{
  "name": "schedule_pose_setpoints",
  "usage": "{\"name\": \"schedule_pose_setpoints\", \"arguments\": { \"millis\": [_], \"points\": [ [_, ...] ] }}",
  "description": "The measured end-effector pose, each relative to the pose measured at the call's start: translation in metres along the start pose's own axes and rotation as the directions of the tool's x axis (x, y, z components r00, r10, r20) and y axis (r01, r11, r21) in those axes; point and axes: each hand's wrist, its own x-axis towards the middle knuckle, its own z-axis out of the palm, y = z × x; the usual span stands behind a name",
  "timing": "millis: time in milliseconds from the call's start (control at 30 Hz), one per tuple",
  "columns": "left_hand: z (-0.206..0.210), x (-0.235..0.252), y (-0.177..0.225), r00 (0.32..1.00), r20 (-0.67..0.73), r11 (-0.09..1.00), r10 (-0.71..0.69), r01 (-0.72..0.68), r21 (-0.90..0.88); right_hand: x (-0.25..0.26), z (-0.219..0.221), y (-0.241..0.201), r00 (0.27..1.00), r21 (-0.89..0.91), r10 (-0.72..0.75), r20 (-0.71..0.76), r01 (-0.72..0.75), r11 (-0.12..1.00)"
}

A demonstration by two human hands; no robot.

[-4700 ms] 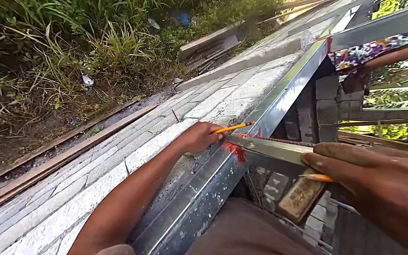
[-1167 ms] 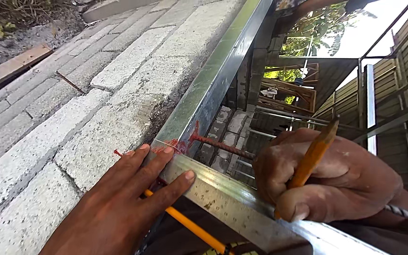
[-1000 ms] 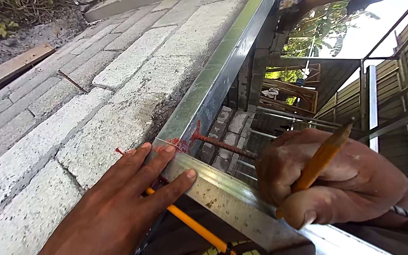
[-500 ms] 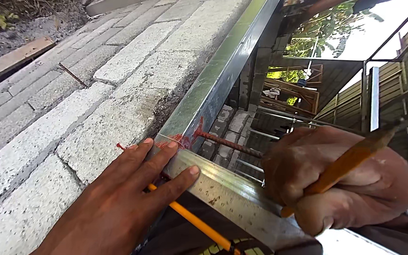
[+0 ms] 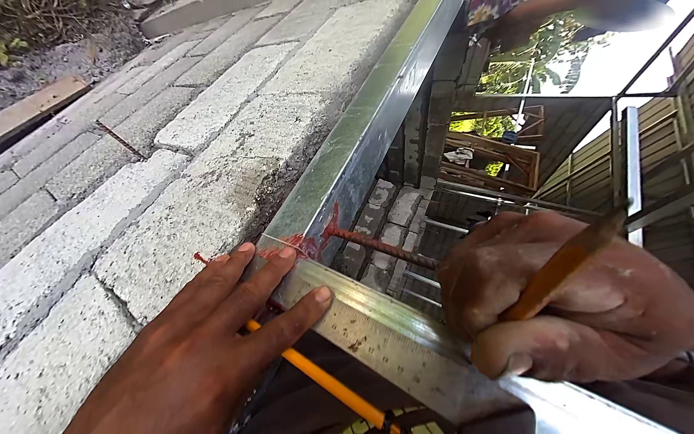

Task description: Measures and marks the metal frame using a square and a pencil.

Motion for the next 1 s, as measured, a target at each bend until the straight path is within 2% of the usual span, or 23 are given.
{"name": "schedule_pose_setpoints", "arguments": {
  "millis": [167,333,500,633,767,900,1000],
  "points": [
    [-0.0021,0.0007,0.0009,1.0,0.012,1.0,-0.008,0.008,-0.001,0.0013,0.0005,0.0015,0.999,0.046,-0.034,0.024,0.033,0.998],
    [-0.0019,0.0006,0.0002,1.0,0.014,1.0,-0.011,0.011,-0.013,-0.0012,-0.0027,-0.0008,0.999,-0.073,0.016,-0.038,-0.019,0.997],
    [-0.0026,0.0007,0.001,1.0,0.018,1.0,-0.018,0.019,-0.011,-0.0003,-0.0014,0.001,1.0,0.043,-0.02,0.022,0.019,0.999],
    [-0.0023,0.0005,0.0002,1.0,0.027,1.0,-0.015,0.015,0.0,-0.0039,-0.0025,-0.0017,0.999,-0.049,0.019,-0.032,-0.021,0.999],
    [-0.0022,0.0005,-0.0007,1.0,0.02,1.0,-0.014,0.014,-0.009,-0.0003,-0.0001,-0.0005,1.0,0.012,-0.028,-0.006,0.028,1.0],
    [-0.0027,0.0005,-0.0008,1.0,0.027,1.0,-0.014,0.014,-0.004,-0.004,-0.003,-0.0021,0.998,-0.101,0.01,-0.065,-0.017,0.995],
    [-0.0038,0.0013,-0.0001,0.999,0.029,1.0,-0.016,0.016,-0.007,-0.0025,-0.0025,-0.0007,0.999,-0.048,-0.009,-0.039,0.007,0.999]
  ]
}}
